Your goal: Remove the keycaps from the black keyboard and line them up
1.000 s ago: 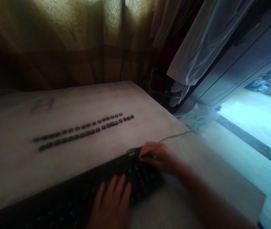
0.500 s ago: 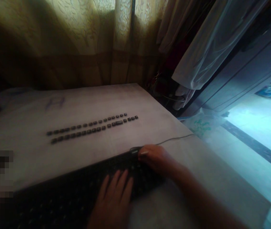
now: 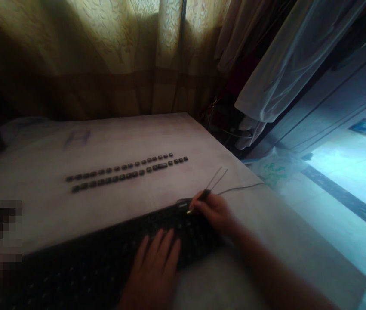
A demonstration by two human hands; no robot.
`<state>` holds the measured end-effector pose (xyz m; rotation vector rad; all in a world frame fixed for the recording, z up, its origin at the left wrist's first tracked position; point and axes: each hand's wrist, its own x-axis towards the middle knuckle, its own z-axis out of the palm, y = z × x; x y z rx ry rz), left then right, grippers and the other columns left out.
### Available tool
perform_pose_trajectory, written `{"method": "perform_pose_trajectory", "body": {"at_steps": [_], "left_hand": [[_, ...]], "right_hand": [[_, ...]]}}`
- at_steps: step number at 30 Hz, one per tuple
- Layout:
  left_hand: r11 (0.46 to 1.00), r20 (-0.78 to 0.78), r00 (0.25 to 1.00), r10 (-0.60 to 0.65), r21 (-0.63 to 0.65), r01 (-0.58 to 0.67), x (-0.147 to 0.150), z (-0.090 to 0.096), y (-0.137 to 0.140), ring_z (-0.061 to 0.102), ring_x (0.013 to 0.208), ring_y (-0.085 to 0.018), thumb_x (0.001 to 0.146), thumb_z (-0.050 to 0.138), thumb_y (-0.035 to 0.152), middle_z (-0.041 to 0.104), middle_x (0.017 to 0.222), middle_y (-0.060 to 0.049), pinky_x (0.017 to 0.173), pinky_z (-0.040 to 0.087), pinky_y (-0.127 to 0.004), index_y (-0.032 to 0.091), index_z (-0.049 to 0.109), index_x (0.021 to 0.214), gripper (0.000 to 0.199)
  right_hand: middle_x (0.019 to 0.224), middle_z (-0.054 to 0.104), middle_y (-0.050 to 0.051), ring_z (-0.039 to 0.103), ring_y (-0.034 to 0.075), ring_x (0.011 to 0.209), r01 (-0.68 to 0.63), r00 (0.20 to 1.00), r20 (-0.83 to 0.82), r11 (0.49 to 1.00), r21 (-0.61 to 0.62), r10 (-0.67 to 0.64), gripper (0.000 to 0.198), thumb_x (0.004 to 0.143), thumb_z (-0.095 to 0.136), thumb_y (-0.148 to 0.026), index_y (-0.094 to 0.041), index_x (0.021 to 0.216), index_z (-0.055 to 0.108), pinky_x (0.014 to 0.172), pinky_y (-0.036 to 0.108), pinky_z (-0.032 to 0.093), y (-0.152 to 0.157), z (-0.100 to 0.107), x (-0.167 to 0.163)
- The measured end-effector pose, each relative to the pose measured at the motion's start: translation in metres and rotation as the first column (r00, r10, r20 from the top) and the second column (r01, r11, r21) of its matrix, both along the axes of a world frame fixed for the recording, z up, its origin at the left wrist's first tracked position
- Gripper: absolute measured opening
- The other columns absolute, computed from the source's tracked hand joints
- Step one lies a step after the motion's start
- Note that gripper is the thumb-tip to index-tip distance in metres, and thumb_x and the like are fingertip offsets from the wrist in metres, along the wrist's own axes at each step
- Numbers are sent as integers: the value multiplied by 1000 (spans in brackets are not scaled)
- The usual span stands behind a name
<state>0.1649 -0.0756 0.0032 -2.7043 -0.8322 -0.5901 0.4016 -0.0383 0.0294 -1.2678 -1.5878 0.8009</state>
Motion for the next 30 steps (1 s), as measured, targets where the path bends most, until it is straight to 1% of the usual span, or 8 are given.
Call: {"method": "perform_pose_trajectory", "body": {"at_steps": [4,9,11,13,18,22,25,30], "left_hand": [[999,24,1000,12,-37,-11,0,2,-2,55,119,-26,93,44,26,61,130,-8,102,38,-42,17,59,124,36],[998,23,1000,14,-63,-13,1,4,-3,55,119,-25,93,45,26,61,132,-7,102,38,-42,18,58,126,37],[998,17,1000,13,-53,-12,1,5,-3,56,119,-25,93,44,26,61,132,-7,102,39,-41,17,58,126,37],[999,20,1000,14,-49,-13,1,5,-3,55,119,-25,93,44,25,61,131,-7,103,39,-41,14,58,126,37],[992,118,988,97,-91,-87,3,1,-11,47,129,-28,91,49,25,56,135,-12,107,37,-43,15,56,127,38],[982,250,956,152,-149,-118,5,-5,-16,38,136,-28,90,56,32,54,135,-11,114,26,-46,21,56,127,39],[982,250,958,143,-154,-106,6,-6,-16,37,136,-27,90,55,34,54,136,-11,116,20,-46,20,55,128,41],[992,102,990,97,-85,-88,5,-1,-11,47,128,-26,92,48,23,56,135,-10,116,19,-48,17,55,129,39]], "right_hand": [[69,65,1,61,15,64,36,999,29,999,3,-36,18,88,53,-32,-19,78,61,62,27,50,0,-4,-3],[67,62,1,58,15,61,267,962,40,962,64,-269,16,87,54,-31,-19,78,60,58,26,46,2,-3,5],[64,58,0,55,14,58,208,973,93,976,58,-213,17,87,52,-29,-19,74,58,55,25,44,-1,5,7],[60,55,-1,51,12,54,27,975,218,999,27,-32,21,87,51,-27,-18,68,55,52,23,39,-6,16,6],[54,57,-1,45,10,47,-230,734,636,969,-95,237,24,82,59,-24,-17,58,56,48,24,28,-21,33,-12],[67,69,2,57,13,56,-309,636,703,940,-146,318,17,84,63,-28,-18,70,66,53,24,34,-25,33,-23],[68,69,1,59,13,59,-323,673,673,941,-106,307,21,87,61,-31,-18,71,66,56,24,38,-21,30,-20],[84,68,6,61,16,73,-131,721,692,988,82,38,16,90,54,-22,-19,95,69,66,26,46,-9,18,-4]]}}
